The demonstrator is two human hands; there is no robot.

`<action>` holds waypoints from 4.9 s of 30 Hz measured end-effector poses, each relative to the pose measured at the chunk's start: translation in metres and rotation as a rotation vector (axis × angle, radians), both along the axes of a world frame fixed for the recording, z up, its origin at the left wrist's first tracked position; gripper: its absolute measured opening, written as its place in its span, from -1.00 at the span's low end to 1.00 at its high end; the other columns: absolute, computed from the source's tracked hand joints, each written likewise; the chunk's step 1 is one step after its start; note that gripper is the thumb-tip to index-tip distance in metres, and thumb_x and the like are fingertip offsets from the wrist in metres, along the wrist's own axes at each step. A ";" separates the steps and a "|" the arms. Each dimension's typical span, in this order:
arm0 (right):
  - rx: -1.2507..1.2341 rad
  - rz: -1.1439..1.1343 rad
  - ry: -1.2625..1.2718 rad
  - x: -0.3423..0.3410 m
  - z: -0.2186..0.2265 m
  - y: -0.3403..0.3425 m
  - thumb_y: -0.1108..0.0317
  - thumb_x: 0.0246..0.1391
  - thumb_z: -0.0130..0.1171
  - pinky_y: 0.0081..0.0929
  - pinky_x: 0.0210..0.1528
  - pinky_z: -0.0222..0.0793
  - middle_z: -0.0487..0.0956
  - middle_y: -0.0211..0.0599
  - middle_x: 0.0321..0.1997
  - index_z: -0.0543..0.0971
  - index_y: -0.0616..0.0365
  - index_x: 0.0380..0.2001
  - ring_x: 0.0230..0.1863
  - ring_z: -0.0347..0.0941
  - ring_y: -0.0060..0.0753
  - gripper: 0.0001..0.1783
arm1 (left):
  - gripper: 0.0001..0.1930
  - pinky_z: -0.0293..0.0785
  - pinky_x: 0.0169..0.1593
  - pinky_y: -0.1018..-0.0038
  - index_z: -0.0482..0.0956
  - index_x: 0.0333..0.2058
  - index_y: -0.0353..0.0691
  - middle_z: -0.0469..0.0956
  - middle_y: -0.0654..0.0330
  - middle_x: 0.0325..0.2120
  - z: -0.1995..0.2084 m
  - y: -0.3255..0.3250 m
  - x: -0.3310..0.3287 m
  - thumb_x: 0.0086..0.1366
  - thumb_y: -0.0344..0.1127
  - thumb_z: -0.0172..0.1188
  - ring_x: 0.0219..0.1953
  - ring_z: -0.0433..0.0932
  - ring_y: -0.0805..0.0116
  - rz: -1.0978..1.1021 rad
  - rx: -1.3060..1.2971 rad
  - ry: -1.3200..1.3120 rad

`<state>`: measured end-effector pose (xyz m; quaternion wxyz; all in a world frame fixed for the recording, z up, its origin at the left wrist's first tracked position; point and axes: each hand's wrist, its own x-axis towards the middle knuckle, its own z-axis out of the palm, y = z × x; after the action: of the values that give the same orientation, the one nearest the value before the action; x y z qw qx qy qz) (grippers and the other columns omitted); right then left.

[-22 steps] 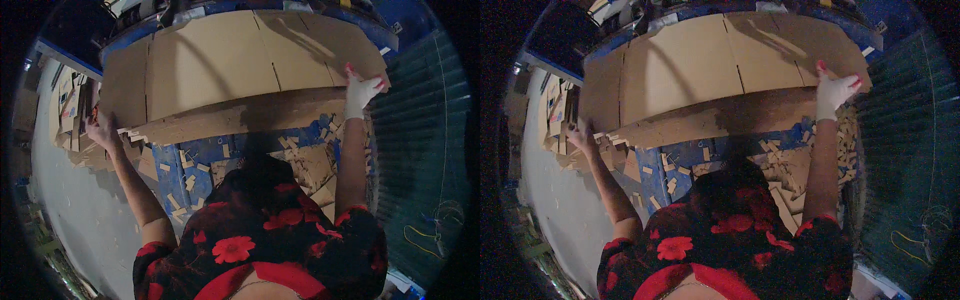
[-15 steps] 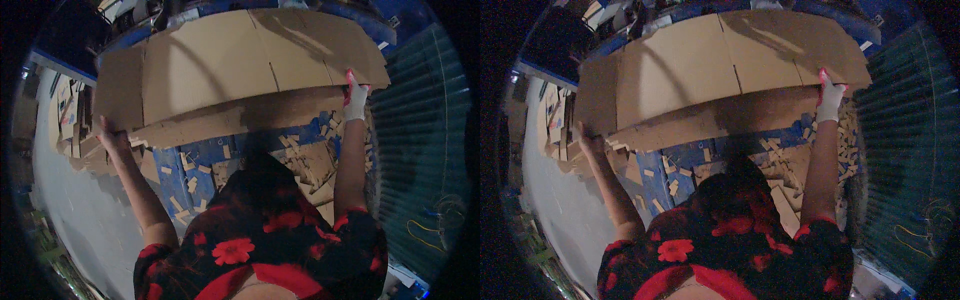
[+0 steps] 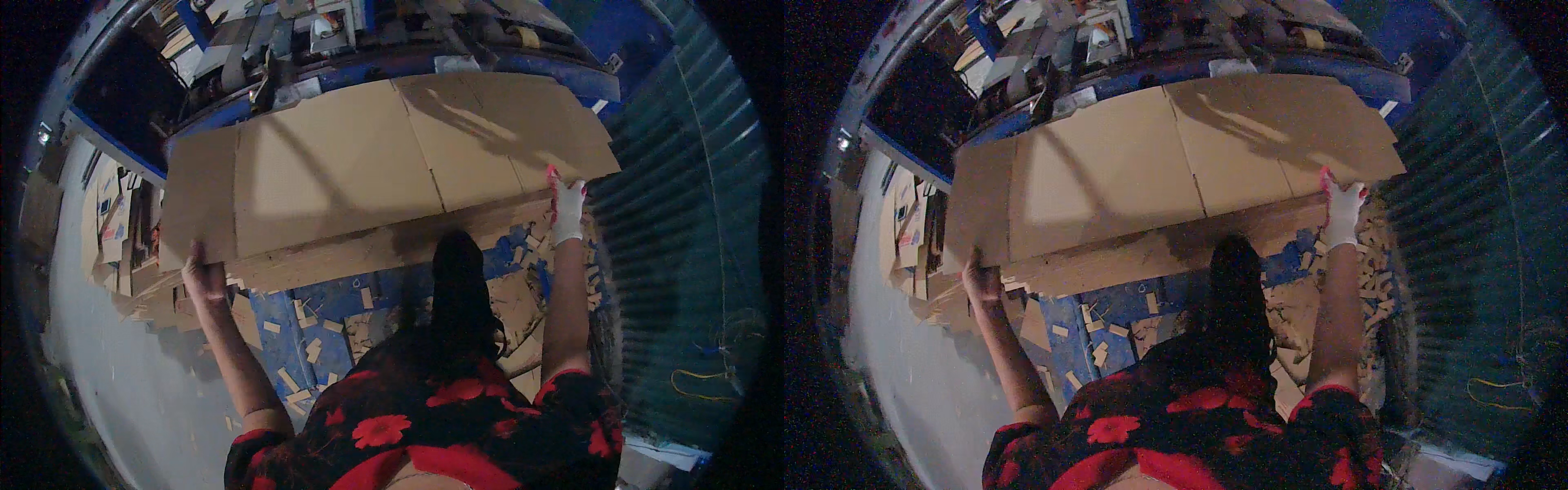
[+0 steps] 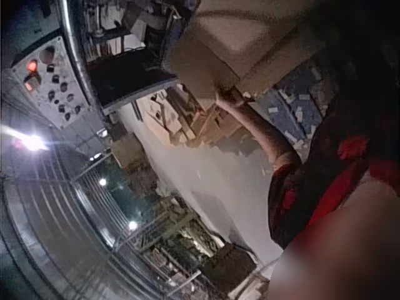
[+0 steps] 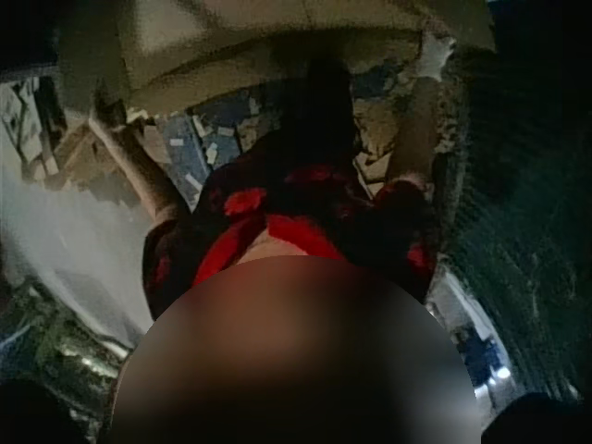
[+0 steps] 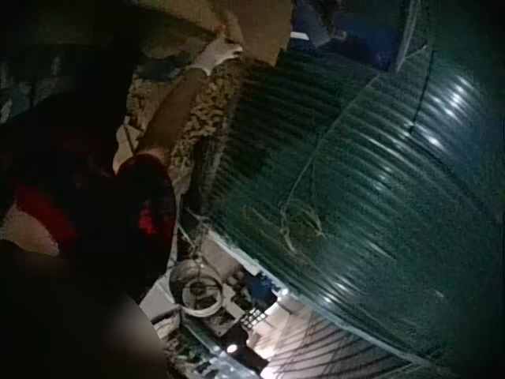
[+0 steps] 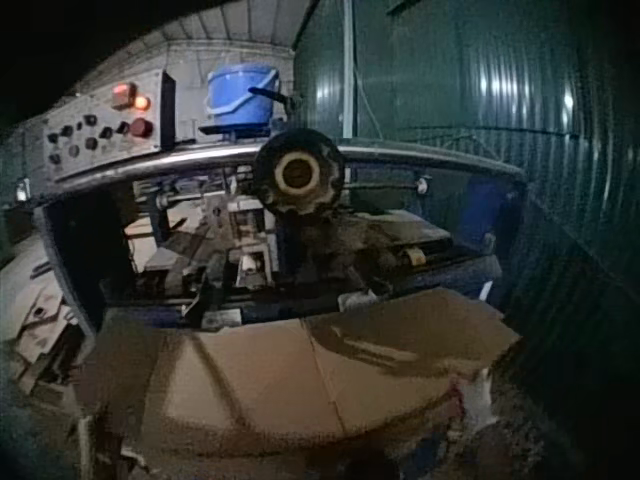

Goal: The person folds flat cardboard sheets into boxes using a machine. They repeatedly place sheets on the machine, fold the flaps, and remove the assembled boxes.

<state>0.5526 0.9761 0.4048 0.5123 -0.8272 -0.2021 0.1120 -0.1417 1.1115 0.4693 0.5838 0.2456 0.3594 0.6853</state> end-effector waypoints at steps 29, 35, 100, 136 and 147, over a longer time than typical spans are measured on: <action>-0.360 1.032 -1.465 -0.121 0.094 0.114 0.34 0.09 0.00 0.13 0.27 0.10 0.34 -0.31 0.24 0.39 -0.34 0.17 0.26 0.23 -0.02 -0.46 | -0.33 0.21 0.28 0.20 0.22 0.26 -0.19 0.26 -0.03 0.22 0.020 0.070 0.175 0.10 -0.56 0.01 0.29 0.18 -0.08 -0.147 0.760 1.769; -0.242 0.987 -1.211 -0.100 0.085 0.207 0.36 0.13 -0.05 -0.02 0.37 -0.03 0.37 -0.24 0.23 0.44 -0.25 0.12 0.28 0.22 -0.05 -0.53 | -0.40 0.13 0.32 0.18 0.19 0.27 -0.15 0.20 -0.02 0.26 0.001 0.166 0.196 0.21 -0.48 -0.09 0.30 0.12 -0.07 -0.151 0.756 1.871; -0.288 1.126 -1.438 -0.092 0.102 0.248 0.54 -0.06 0.05 -0.03 0.31 0.10 0.39 -0.17 0.18 0.34 -0.18 0.21 0.23 0.25 0.07 -0.31 | -0.38 0.19 0.26 0.11 0.24 0.25 -0.17 0.25 0.00 0.21 0.000 0.180 0.205 0.15 -0.53 -0.01 0.24 0.20 -0.11 -0.046 0.822 1.859; 0.469 0.186 0.443 -0.014 0.044 -0.047 0.45 0.03 0.17 -0.37 -0.08 0.31 0.47 -0.44 0.05 0.10 0.01 0.35 -0.01 0.40 -0.47 -0.19 | -0.21 0.34 0.01 0.16 0.43 0.01 -0.35 0.43 -0.13 -0.10 0.010 0.009 -0.055 -0.12 0.05 0.48 -0.03 0.38 -0.10 0.276 -0.329 2.221; 0.803 0.212 0.113 -0.098 0.100 -0.007 0.70 -0.05 0.09 -0.39 -0.06 0.37 0.40 -0.31 0.11 0.12 0.08 0.29 0.01 0.38 -0.38 -0.19 | -0.50 0.30 0.19 0.24 0.23 0.22 -0.24 0.32 0.03 0.18 -0.038 0.017 -0.005 0.32 -0.40 0.08 0.17 0.35 0.14 0.054 -0.021 0.627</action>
<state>0.4551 0.9692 0.5044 0.7899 -0.5290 -0.2852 0.1216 -0.1466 1.1288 0.4308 0.4289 0.4293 0.5352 0.5877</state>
